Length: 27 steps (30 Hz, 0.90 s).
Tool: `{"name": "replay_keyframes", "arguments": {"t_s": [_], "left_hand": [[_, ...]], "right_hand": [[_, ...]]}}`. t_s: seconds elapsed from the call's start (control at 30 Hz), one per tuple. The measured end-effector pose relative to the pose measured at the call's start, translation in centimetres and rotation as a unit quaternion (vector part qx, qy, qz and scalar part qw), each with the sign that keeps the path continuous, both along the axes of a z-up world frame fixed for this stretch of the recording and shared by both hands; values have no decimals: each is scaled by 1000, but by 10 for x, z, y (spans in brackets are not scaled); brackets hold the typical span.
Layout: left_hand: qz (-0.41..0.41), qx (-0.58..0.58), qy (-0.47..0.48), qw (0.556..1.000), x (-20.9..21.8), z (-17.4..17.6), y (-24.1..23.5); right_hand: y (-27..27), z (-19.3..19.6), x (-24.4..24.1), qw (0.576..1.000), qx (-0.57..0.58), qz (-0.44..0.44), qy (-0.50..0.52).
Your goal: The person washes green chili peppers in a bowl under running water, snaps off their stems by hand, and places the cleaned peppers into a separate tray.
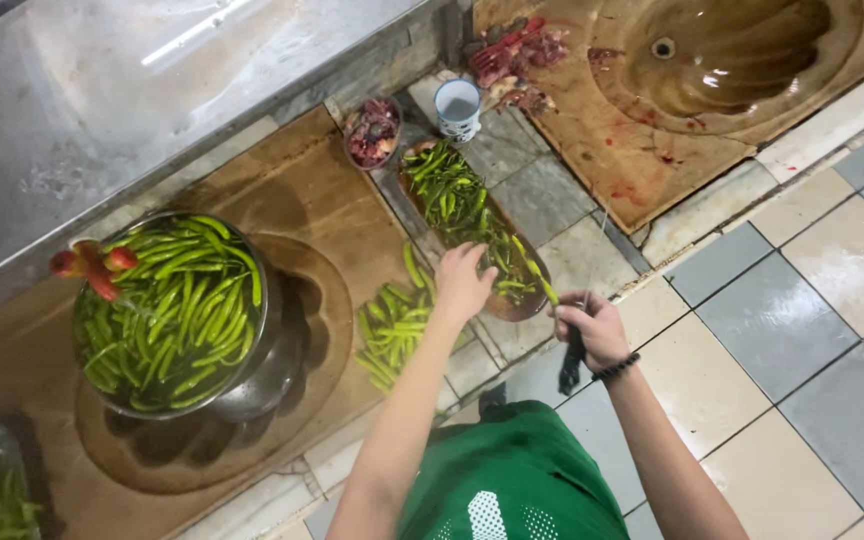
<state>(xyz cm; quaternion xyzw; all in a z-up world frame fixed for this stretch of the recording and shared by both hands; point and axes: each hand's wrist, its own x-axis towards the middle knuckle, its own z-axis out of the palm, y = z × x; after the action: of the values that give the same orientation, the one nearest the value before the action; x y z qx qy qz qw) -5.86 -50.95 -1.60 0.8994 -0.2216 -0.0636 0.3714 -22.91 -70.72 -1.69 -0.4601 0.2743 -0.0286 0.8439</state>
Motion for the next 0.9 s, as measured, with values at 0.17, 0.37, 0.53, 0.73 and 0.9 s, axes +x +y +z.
{"name": "replay_keyframes", "arguments": {"t_s": [0.17,0.37,0.53,0.73,0.9], "left_hand": [[17,-84,24,996,-7,-26,46],[139,-123,94,978,-13,-14,198],[325,-77,57,941,-39,18,336],[316,83,-87,941,-12,23,429],[213,294,-91,927,30,-2,459]], "right_hand": [[3,-35,44,976,-191,17,108],[39,-57,35,967,-203,68,142],[106,-45,31,941,-168,271,111],[199,-15,45,870,-236,422,102],[267,0,57,871,-202,444,62]]}}
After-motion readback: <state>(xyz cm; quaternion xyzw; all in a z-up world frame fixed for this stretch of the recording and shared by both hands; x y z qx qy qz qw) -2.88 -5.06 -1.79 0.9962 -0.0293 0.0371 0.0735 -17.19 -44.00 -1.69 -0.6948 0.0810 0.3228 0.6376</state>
